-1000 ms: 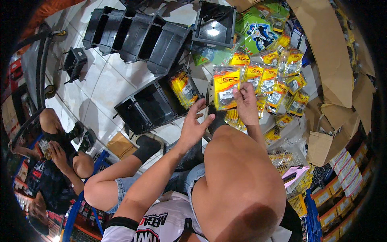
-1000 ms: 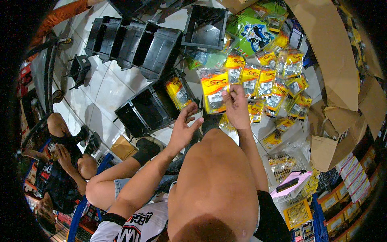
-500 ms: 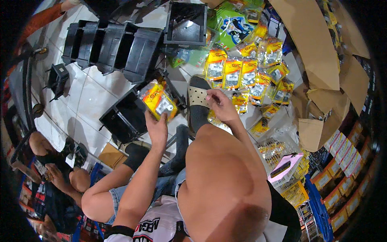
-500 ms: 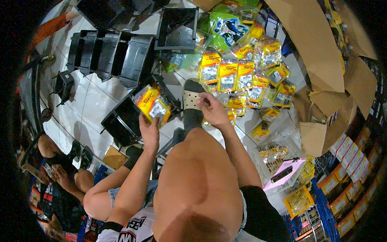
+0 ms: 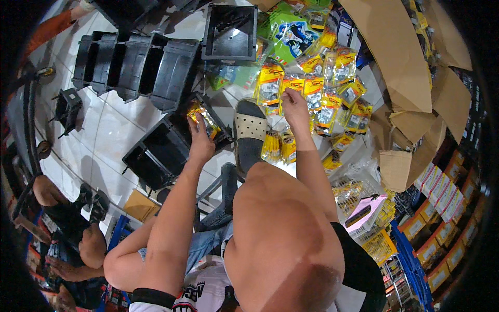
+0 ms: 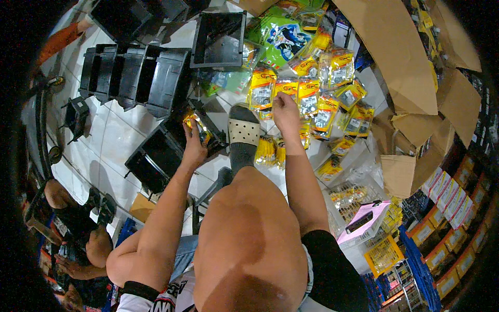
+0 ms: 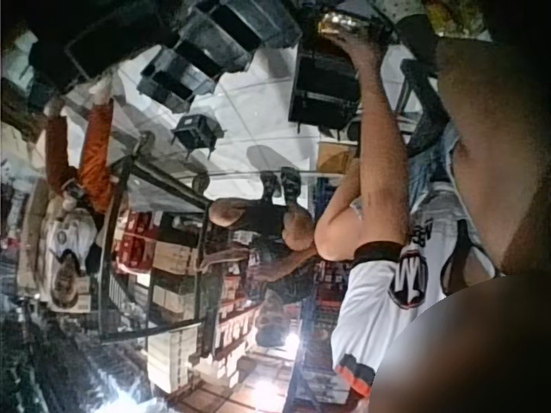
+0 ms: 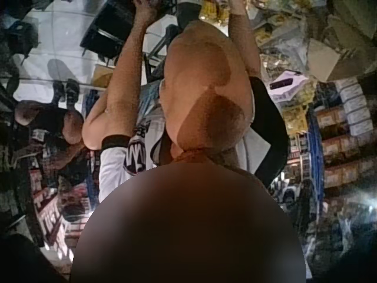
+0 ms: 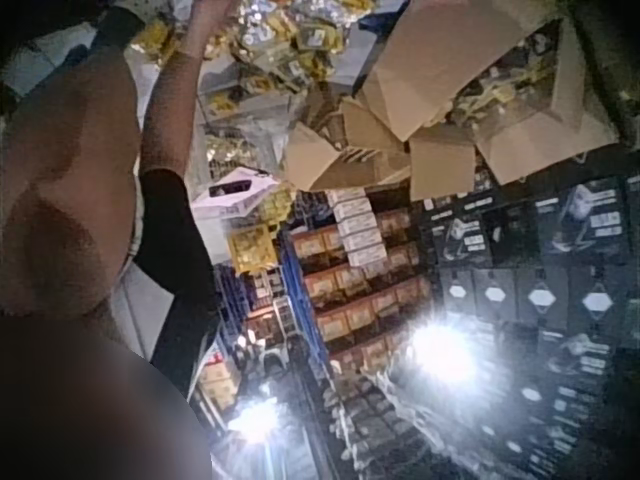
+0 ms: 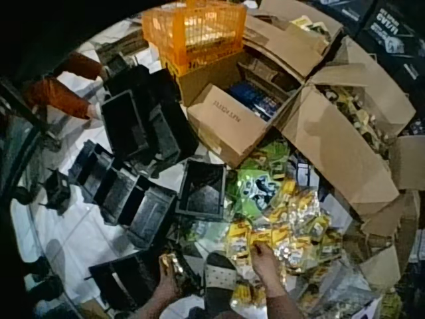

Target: The person sits on the floor and assembles black plastic trays by snapping them together. They then place small yellow packaged items into the assembled trays.

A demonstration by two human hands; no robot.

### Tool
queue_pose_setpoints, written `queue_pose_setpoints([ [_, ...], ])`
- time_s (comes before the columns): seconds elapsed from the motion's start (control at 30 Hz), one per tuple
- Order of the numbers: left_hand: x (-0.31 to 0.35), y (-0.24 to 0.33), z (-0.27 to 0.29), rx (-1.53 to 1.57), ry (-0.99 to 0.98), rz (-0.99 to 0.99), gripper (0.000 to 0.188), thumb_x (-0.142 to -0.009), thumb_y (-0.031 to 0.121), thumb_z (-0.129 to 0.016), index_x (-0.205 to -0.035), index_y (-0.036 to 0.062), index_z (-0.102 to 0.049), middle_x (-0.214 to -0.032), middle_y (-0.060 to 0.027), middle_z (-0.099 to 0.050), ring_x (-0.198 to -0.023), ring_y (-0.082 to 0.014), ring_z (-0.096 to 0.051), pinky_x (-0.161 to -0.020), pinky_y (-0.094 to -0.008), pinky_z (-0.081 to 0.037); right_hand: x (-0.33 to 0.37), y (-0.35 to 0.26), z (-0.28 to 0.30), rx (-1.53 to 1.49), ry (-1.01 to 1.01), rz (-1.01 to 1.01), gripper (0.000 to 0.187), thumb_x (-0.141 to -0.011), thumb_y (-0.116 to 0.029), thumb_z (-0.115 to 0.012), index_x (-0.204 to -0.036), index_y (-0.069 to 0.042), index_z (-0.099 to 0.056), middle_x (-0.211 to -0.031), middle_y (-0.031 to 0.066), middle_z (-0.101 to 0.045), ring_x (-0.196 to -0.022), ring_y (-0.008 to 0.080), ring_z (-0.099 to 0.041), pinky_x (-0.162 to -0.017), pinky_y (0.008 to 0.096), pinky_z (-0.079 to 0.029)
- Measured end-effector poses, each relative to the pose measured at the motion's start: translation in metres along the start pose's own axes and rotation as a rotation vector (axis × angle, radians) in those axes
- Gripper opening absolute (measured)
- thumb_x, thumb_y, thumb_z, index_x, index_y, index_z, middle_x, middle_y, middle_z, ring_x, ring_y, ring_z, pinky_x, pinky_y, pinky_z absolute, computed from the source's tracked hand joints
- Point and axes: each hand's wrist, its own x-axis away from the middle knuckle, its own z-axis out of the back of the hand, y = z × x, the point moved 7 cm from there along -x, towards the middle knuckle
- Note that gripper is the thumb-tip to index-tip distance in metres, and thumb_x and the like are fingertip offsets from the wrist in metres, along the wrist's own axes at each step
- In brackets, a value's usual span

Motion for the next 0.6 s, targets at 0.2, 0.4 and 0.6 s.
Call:
queue_pose_setpoints([
  [0.2,0.002,0.009,0.009,-0.127,0.064,-0.023,0.099,-0.08,-0.008,-0.063,-0.163,-0.0004,-0.009,-0.165,-0.037,-0.001,-0.152,-0.0551,-0.015,-0.123,-0.0443,-0.029,-0.011,-0.031,-0.025,0.259,0.053,-0.014,0.048,-0.089,-0.028,-0.076,-0.122,0.005,-0.063,-0.112,0.0229,-0.072,-0.104,0.0405,-0.07,-0.093,0.0446,-0.054],
  [0.4,0.041,0.049,0.034,-0.051,0.281,-0.127,0.086,-0.084,-0.007,-0.065,-0.161,0.003,-0.026,-0.166,-0.0299,-0.012,-0.151,-0.0508,-0.021,-0.122,-0.0475,-0.03,-0.007,-0.04,-0.045,0.241,0.078,-0.071,0.059,-0.081,-0.032,-0.082,-0.121,0.005,-0.057,-0.114,0.0305,-0.068,-0.106,0.0442,-0.067,-0.092,0.0475,-0.053],
  [0.6,0.061,0.08,0.041,0.077,0.323,-0.181,0.069,-0.088,-0.004,-0.064,-0.153,0.0017,-0.04,-0.155,-0.0263,-0.035,-0.145,-0.0441,-0.036,-0.118,-0.0468,-0.036,0.011,-0.04,-0.032,0.132,0.167,-0.006,0.048,-0.088,-0.026,-0.076,-0.119,0.004,-0.054,-0.115,0.0291,-0.067,-0.11,0.0429,-0.065,-0.094,0.0489,-0.049],
])
